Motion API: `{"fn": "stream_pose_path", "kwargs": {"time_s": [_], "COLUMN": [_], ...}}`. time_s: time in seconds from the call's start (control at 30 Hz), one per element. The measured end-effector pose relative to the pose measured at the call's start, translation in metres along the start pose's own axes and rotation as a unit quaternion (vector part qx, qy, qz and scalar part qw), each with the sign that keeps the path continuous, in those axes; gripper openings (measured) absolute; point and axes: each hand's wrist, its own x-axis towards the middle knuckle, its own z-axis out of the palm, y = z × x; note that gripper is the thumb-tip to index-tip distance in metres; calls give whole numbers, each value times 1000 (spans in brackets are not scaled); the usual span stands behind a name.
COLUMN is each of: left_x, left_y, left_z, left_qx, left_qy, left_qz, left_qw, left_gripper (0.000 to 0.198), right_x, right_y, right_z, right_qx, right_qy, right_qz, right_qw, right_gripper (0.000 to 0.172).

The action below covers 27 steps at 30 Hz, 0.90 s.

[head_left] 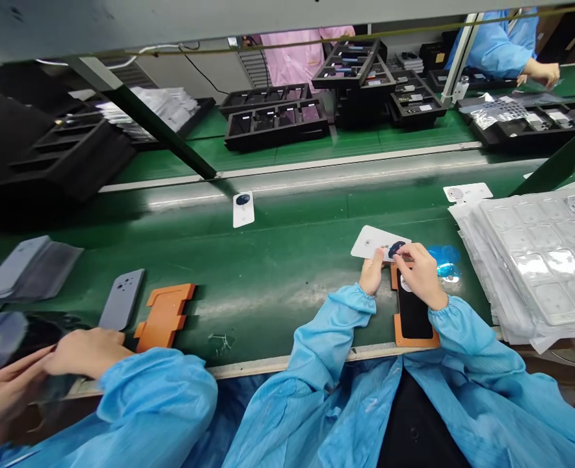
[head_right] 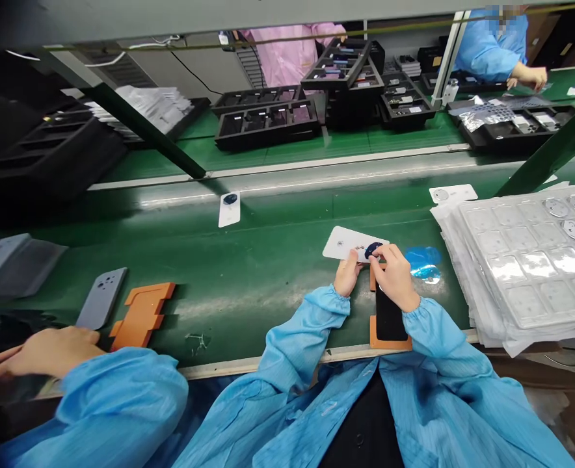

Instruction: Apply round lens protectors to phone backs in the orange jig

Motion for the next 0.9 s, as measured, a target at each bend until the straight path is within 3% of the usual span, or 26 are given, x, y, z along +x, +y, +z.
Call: {"fn": "stream_pose_path", "kwargs": {"time_s": [0.13,0.3,0.5,0.9], "left_x": [-6,-8,-8,-16], "left_y": [-4,-2,-3,-6], "left_z": [-4,-6,-12,-9], "left_qx": [87,184,241,290], "left_qy": [-42,-30,-13,-17], "left_qz": [49,111,105,71], "left_qw": [994,976,965,954], "left_gripper": [64,68,81,82], "right_x": [5,5,5,4], "right_y": [1,-1,-3,-4], "right_z": [6,7,9,7], "right_qx": [-9,6,-24,-17], "right_qy": [27,35,46,57], "right_qz": [12,30,29,22], "right_qw": [1000,999,998,998], "right_gripper": [15,16,13,14]}}
